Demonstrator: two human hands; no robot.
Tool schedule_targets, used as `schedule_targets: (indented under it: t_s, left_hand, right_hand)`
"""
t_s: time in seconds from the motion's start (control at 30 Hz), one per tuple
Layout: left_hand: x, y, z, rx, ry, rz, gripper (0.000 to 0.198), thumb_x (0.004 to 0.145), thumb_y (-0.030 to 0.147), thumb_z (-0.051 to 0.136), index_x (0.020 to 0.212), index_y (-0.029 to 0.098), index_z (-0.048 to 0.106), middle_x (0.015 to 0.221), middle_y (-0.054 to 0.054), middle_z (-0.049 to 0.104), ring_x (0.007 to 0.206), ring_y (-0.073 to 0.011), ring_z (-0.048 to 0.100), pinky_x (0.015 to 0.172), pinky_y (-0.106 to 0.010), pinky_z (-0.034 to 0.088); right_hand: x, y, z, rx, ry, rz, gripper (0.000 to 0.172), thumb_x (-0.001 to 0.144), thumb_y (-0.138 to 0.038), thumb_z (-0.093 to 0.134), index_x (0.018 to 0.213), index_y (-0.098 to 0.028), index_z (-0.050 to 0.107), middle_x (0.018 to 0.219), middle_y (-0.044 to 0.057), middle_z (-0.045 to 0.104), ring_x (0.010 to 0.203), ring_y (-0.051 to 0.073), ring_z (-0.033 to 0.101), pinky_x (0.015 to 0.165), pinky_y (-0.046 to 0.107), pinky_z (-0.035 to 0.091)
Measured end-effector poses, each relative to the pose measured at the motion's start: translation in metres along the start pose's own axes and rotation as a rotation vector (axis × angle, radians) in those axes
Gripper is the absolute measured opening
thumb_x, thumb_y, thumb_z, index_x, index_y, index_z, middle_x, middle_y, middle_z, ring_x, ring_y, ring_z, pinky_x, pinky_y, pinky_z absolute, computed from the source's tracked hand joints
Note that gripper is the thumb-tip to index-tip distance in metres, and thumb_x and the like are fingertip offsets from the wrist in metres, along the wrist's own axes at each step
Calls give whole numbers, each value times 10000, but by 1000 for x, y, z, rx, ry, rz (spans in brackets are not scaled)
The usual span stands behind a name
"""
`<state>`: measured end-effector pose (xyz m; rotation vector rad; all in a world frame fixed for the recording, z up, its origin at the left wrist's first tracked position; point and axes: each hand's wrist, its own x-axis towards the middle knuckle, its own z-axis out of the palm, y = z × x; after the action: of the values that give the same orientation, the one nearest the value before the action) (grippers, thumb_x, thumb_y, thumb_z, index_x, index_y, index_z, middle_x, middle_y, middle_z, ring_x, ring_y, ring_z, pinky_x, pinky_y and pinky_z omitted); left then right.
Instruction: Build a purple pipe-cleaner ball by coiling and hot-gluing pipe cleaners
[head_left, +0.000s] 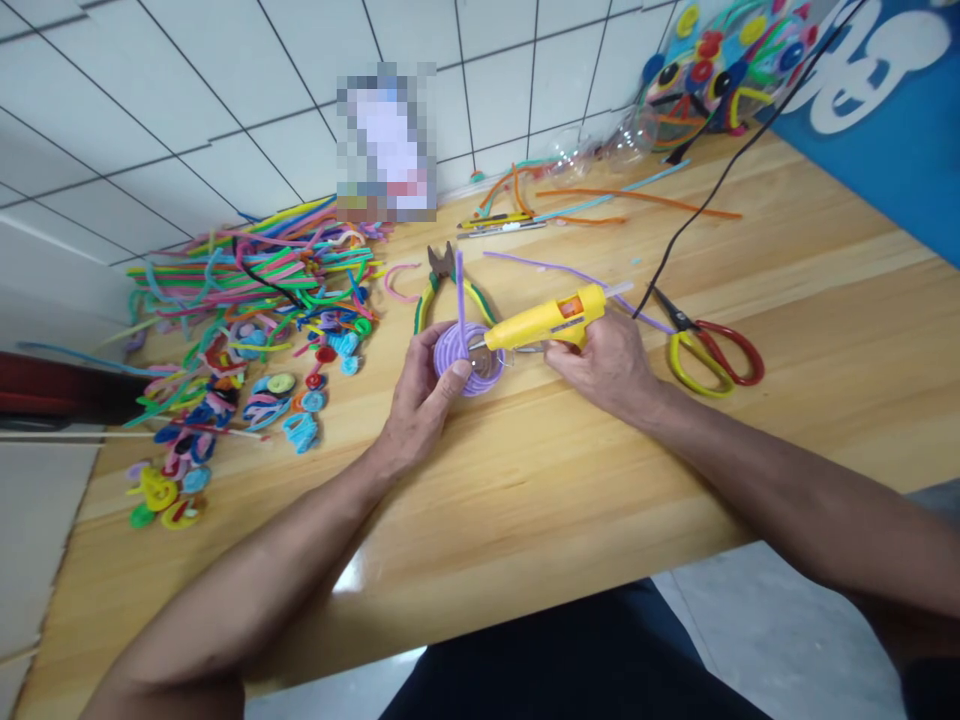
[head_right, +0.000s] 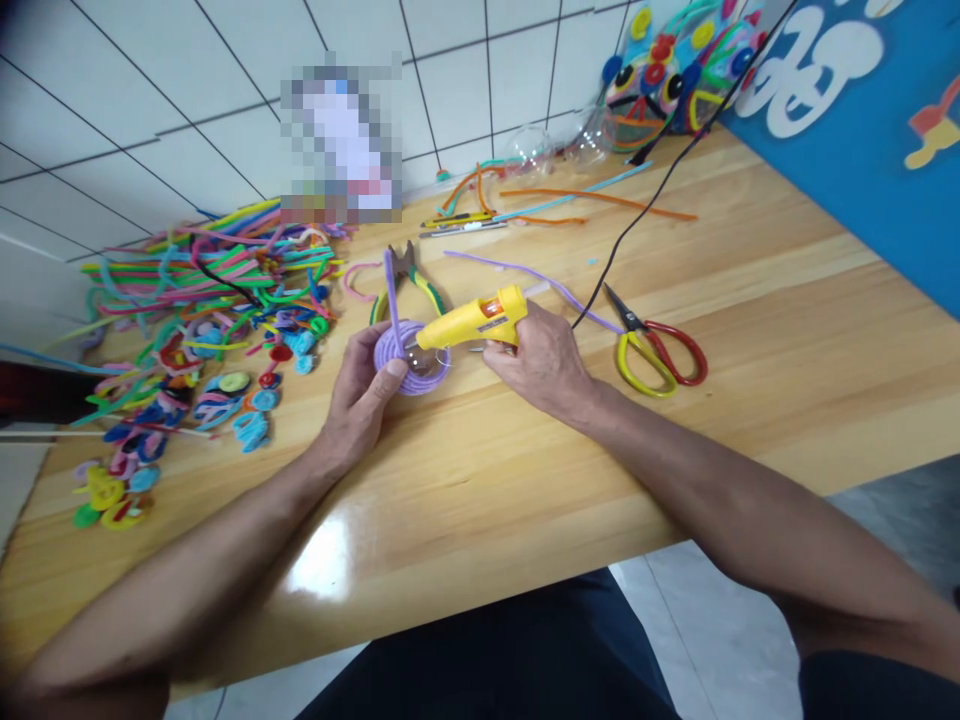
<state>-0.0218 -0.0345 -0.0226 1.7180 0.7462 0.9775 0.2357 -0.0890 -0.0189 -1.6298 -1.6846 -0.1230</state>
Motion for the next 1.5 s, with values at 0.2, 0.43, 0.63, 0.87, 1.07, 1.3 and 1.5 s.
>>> schedule_targets:
  t_s: [0.2,0.43,0.63,0.87,1.07,1.3,1.5]
  left_hand:
    - [1,0,1,-19,-8,5,526,1054,557,678,1458,251,537,1418,-100,679,1280,-248,678,1156,-438,565]
    - [1,1,2,-27,-9,-1,525,1056,548,678,1461,247,532,1415,-99,678,1290,-244,667,1160,-435,562]
    - [1,2,3,-15,-2,-8,524,1058,567,663,1453,247,537,1387,-101,690,1254,-244,677,1132,-437,579]
    - [1,1,3,-39,15,-30,554,1025,582,706,1441,248,556,1400,-105,690,1271,-250,678,1154,-450,570]
    - [2,4,3,-38,16,-33,567,1013,598,720,1429,249,559,1393,-104,696,1262,-252,684,1152,-455,576]
    - [2,4,4,-49,18,-37,574,1010,600,723,1428,243,559,1382,-99,701,1254,-246,685,1142,-445,580]
    - [2,5,4,-39,20,-42,555,1017,591,712,1423,247,556,1373,-101,702,1247,-250,683,1140,-453,577]
  right_hand:
    - [-1,-2,-1,-23,-3,9,128,759,-157,637,782,-247,549,716,33,653,704,228,660,663,348,518]
    - [-1,-3,-1,-36,-23,23,167,742,-143,626,891,-215,645,774,48,702,730,239,685,664,342,526]
    - [-1,-4,-4,-12,-34,9,174,728,-108,632,862,-220,620,760,34,684,721,224,677,666,331,517]
    - [-1,-2,-3,-12,-24,37,160,735,-141,646,755,-253,534,688,19,619,696,227,644,645,344,500]
    - [-1,-1,-3,-1,-16,31,168,737,-165,632,739,-269,501,670,16,599,714,234,629,664,354,505]
    - [-1,-2,-3,-7,15,12,149,724,-185,615,728,-269,491,651,18,593,669,222,609,630,350,491]
    - [-2,-1,-3,8,-13,24,160,729,-177,621,727,-271,491,644,11,594,676,222,614,619,342,482]
